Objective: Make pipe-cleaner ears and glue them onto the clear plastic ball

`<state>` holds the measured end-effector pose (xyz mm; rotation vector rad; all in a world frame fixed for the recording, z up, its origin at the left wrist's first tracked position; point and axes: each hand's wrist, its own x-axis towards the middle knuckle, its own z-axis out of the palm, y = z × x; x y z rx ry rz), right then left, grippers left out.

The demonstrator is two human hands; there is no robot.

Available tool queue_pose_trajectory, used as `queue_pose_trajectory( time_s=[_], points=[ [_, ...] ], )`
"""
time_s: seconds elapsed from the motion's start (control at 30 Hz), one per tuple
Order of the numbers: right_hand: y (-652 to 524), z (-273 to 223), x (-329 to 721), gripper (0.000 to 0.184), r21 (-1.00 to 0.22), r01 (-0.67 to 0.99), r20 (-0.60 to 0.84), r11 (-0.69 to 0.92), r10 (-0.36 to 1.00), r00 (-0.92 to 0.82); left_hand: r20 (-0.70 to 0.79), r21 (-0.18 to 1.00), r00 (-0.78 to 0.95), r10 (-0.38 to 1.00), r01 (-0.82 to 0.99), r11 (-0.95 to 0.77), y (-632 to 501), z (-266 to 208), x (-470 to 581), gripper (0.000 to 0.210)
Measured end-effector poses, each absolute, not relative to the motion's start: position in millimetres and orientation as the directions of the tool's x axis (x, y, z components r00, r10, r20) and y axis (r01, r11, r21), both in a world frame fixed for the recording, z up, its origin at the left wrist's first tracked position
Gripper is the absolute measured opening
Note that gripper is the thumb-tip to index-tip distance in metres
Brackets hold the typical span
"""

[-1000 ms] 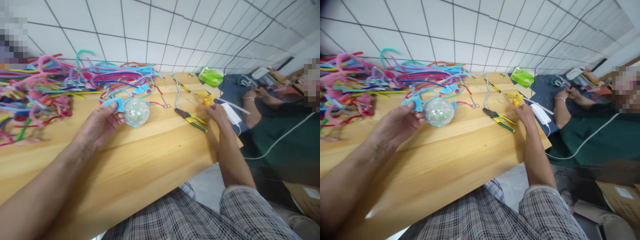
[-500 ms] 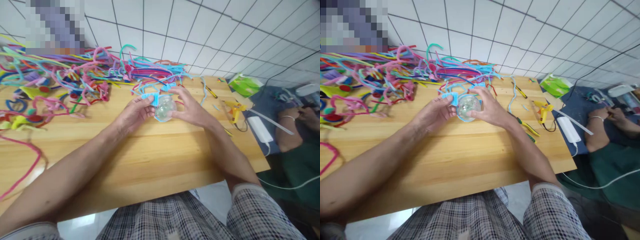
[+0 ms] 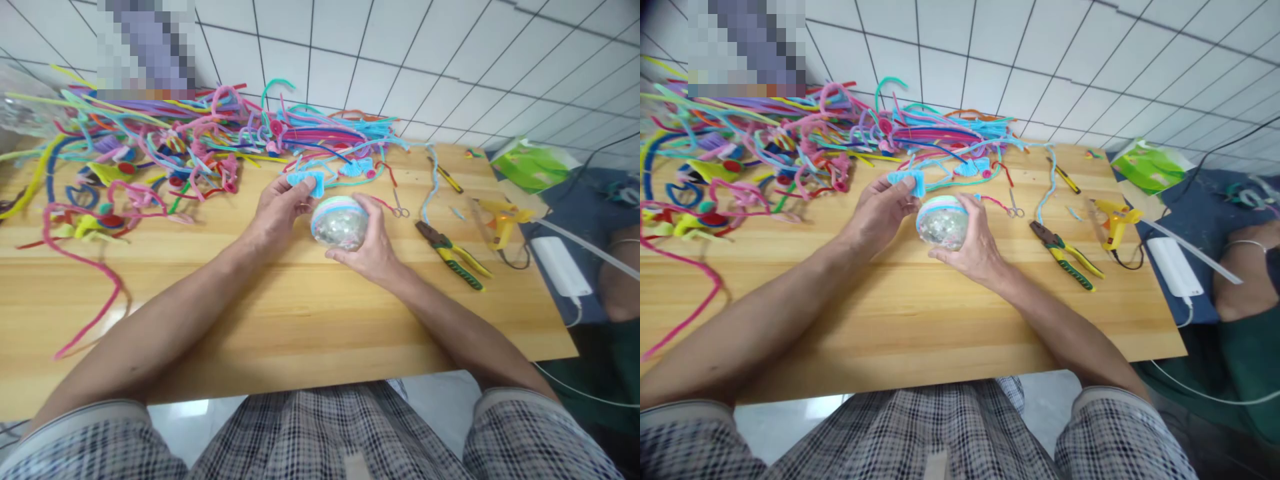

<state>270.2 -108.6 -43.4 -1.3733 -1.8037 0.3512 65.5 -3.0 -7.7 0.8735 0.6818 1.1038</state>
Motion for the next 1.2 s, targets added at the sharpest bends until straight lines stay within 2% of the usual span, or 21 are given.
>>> queue_pose_trajectory(
  time_s=[0.3,0.5,0.63,0.8,0.93,1.0,1.2],
  points=[
    [-104.9,-53.4,274.2,0.130,-0.731,0.612,0.354,0.301,0.934,-0.036,-0.058,0.850,0.389,0.920,-0.464,0.250,-7.4,-7.9,62.7,0.040],
    [-104.2,-60.7,279.9,0.142,-0.750,0.595,0.384,0.288,0.923,0.037,-0.044,0.859,0.402,0.915,-0.452,0.240,-8.5,-7.3,63.8,0.038],
    [-103.1,-61.3,286.3,0.136,-0.789,0.554,0.350,0.267,0.936,0.048,-0.067,0.883,0.387,0.920,-0.405,0.235,-11.3,-5.2,65.7,0.038],
    [-104.1,-52.3,287.3,0.140,-0.849,0.497,0.236,0.179,0.970,0.053,-0.078,0.892,0.382,0.921,-0.387,0.236,-12.6,-4.5,66.0,0.039],
    [-105.1,-42.5,291.7,0.127,-0.880,0.459,0.139,0.122,0.990,0.003,-0.120,0.898,0.378,0.918,-0.353,0.263,-9.7,-6.0,65.2,0.037],
    [-102.9,-40.4,295.4,0.121,-0.897,0.427,0.120,0.115,0.993,-0.014,-0.144,0.893,0.377,0.915,-0.348,0.284,-7.0,-7.8,64.6,0.035],
    [-89.9,-40.7,303.3,0.122,-0.942,0.315,0.094,0.113,0.993,-0.074,-0.149,0.888,0.370,0.917,-0.358,0.289,0.0,-12.2,62.1,0.027]
  ],
)
